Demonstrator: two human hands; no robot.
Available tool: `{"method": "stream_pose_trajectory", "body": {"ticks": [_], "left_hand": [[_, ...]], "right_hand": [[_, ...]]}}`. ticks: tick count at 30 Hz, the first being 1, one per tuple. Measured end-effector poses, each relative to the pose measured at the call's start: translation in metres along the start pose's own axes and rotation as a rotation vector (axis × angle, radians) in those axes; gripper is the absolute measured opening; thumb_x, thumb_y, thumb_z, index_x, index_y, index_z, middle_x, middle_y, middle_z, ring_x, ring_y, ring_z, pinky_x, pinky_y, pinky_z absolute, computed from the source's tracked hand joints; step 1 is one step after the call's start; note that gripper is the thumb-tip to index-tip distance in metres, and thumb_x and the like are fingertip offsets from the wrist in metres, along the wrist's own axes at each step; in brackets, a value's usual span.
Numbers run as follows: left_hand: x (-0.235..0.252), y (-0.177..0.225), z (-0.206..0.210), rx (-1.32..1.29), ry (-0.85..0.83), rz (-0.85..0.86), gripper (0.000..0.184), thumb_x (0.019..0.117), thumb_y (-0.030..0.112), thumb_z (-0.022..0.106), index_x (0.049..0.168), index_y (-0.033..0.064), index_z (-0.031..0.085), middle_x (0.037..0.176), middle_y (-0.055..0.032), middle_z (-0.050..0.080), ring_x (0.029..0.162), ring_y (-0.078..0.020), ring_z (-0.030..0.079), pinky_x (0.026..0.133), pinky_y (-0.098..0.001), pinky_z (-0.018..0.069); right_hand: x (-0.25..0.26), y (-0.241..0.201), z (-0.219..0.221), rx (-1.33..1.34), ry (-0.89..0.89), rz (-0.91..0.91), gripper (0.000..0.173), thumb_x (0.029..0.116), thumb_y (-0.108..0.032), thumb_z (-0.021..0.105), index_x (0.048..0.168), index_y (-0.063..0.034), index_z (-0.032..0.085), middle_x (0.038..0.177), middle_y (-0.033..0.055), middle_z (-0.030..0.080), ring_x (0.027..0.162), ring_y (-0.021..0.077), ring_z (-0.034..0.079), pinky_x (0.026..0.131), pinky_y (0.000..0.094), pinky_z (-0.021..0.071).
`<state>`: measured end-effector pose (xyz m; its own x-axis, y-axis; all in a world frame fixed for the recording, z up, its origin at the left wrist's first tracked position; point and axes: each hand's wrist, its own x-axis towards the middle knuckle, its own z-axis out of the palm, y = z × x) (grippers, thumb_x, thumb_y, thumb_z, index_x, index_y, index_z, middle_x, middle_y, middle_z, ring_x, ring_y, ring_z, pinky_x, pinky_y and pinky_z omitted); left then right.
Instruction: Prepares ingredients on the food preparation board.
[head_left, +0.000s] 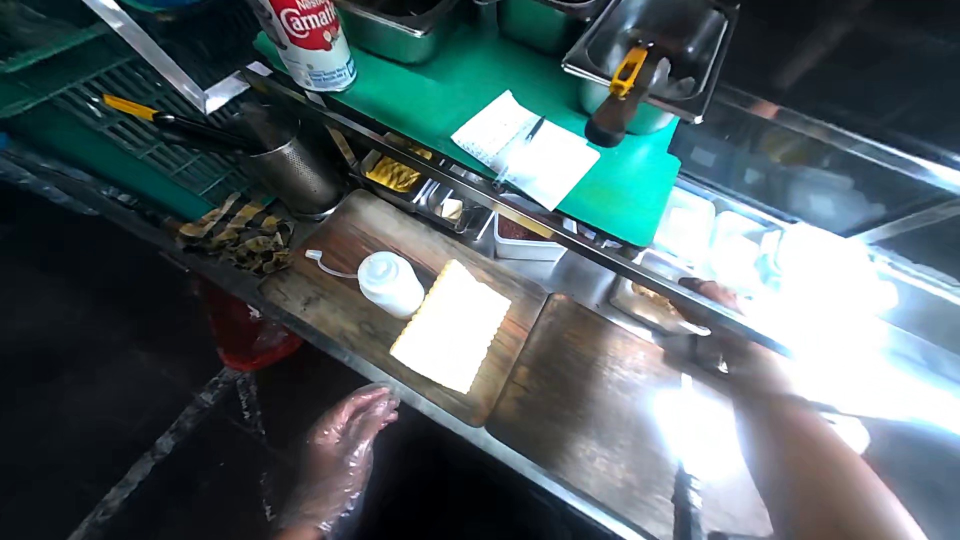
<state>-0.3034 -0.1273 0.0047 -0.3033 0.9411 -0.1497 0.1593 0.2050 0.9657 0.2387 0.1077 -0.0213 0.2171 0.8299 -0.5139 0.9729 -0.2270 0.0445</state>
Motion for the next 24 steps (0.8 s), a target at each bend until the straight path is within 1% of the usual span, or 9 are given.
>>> {"method": "stream_pose_trajectory", "body": {"ticks": [3, 5, 6, 9, 13, 16, 18, 20, 24], "left_hand": [[0.008, 0.029, 0.044, -0.108, -0.086, 0.046, 0.022, 0.0978, 0.009, 0.061, 0.113, -0.0044, 0.07, 0.093, -0.0106, 0.076, 0.077, -0.021, 0.074, 0.07, -0.034, 0.0654], [0.025, 0.047, 0.081, -0.19, -0.127, -0.115, 0.018, 0.1003, 0.007, 0.058, 0.111, -0.0037, 0.068, 0.087, -0.0102, 0.075, 0.072, -0.0201, 0.073, 0.069, -0.0345, 0.0644], [0.039, 0.053, 0.101, -0.226, -0.151, -0.229, 0.02, 0.1036, 0.009, 0.056, 0.115, -0.0026, 0.067, 0.088, -0.0114, 0.074, 0.073, -0.0204, 0.073, 0.07, -0.035, 0.0636], [0.092, 0.06, 0.163, -0.354, -0.161, -0.494, 0.025, 0.1066, 0.019, 0.052, 0.123, 0.0055, 0.064, 0.096, -0.0118, 0.07, 0.075, -0.0209, 0.069, 0.068, -0.0351, 0.06], [0.119, 0.073, 0.217, -0.447, -0.186, -0.527, 0.023, 0.1048, 0.021, 0.054, 0.12, 0.0069, 0.063, 0.092, -0.0093, 0.069, 0.073, -0.0201, 0.069, 0.066, -0.0339, 0.0594], [0.09, 0.083, 0.217, -0.366, -0.343, -0.473, 0.024, 0.1069, 0.026, 0.052, 0.123, 0.012, 0.063, 0.098, -0.005, 0.069, 0.078, -0.0161, 0.068, 0.071, -0.0313, 0.0585], [0.074, 0.072, 0.208, -0.309, -0.443, -0.458, 0.027, 0.1072, 0.029, 0.052, 0.128, 0.0158, 0.063, 0.103, -0.0052, 0.07, 0.082, -0.0163, 0.068, 0.073, -0.0315, 0.0583], [0.059, 0.056, 0.197, -0.274, -0.424, -0.501, 0.026, 0.1066, 0.026, 0.055, 0.125, 0.012, 0.065, 0.101, -0.0093, 0.072, 0.079, -0.0194, 0.07, 0.07, -0.033, 0.0602], [0.039, 0.036, 0.16, -0.183, -0.388, -0.56, 0.024, 0.1058, 0.018, 0.057, 0.122, 0.0042, 0.067, 0.096, -0.0123, 0.073, 0.079, -0.0211, 0.072, 0.07, -0.0325, 0.0617]], "right_hand": [[-0.006, 0.003, 0.001, 0.089, 0.175, -0.135, 0.024, 0.0998, -0.027, 0.063, 0.111, -0.0063, 0.068, 0.1, 0.0261, 0.071, 0.097, 0.0493, 0.068, 0.079, 0.0698, 0.0506], [-0.01, 0.009, 0.006, 0.169, 0.165, -0.212, 0.027, 0.0974, -0.021, 0.068, 0.122, -0.0092, 0.068, 0.103, 0.0249, 0.072, 0.098, 0.0481, 0.068, 0.081, 0.07, 0.0514], [-0.019, 0.006, -0.003, 0.214, 0.09, -0.193, 0.034, 0.0993, -0.019, 0.067, 0.132, -0.0106, 0.063, 0.111, 0.0249, 0.07, 0.106, 0.0479, 0.066, 0.088, 0.0702, 0.0497], [-0.008, 0.021, 0.025, 0.282, 0.317, -0.236, 0.031, 0.0915, -0.019, 0.07, 0.121, -0.0148, 0.065, 0.096, 0.0201, 0.072, 0.09, 0.0442, 0.07, 0.074, 0.07, 0.0528], [-0.026, 0.019, 0.025, 0.299, 0.435, -0.212, 0.017, 0.0926, -0.017, 0.071, 0.103, -0.0045, 0.069, 0.102, 0.0217, 0.07, 0.097, 0.0437, 0.068, 0.082, 0.068, 0.0527], [-0.046, 0.01, 0.028, 0.245, 0.395, -0.137, 0.019, 0.0967, -0.019, 0.065, 0.107, -0.0055, 0.073, 0.11, 0.0217, 0.071, 0.106, 0.0426, 0.068, 0.089, 0.0674, 0.0519], [-0.05, 0.018, 0.035, 0.278, 0.509, -0.192, 0.019, 0.0972, -0.019, 0.064, 0.11, -0.0071, 0.071, 0.111, 0.0187, 0.069, 0.108, 0.0381, 0.066, 0.092, 0.0617, 0.0534], [-0.05, 0.027, 0.045, 0.322, 0.589, -0.267, 0.023, 0.0983, -0.02, 0.062, 0.116, -0.0075, 0.068, 0.116, 0.0177, 0.067, 0.113, 0.0363, 0.064, 0.095, 0.0593, 0.0524], [-0.067, 0.022, 0.054, 0.355, 0.587, -0.2, 0.023, 0.1017, -0.019, 0.06, 0.119, -0.0068, 0.07, 0.12, 0.0204, 0.068, 0.114, 0.0406, 0.065, 0.094, 0.0651, 0.0512]]}}
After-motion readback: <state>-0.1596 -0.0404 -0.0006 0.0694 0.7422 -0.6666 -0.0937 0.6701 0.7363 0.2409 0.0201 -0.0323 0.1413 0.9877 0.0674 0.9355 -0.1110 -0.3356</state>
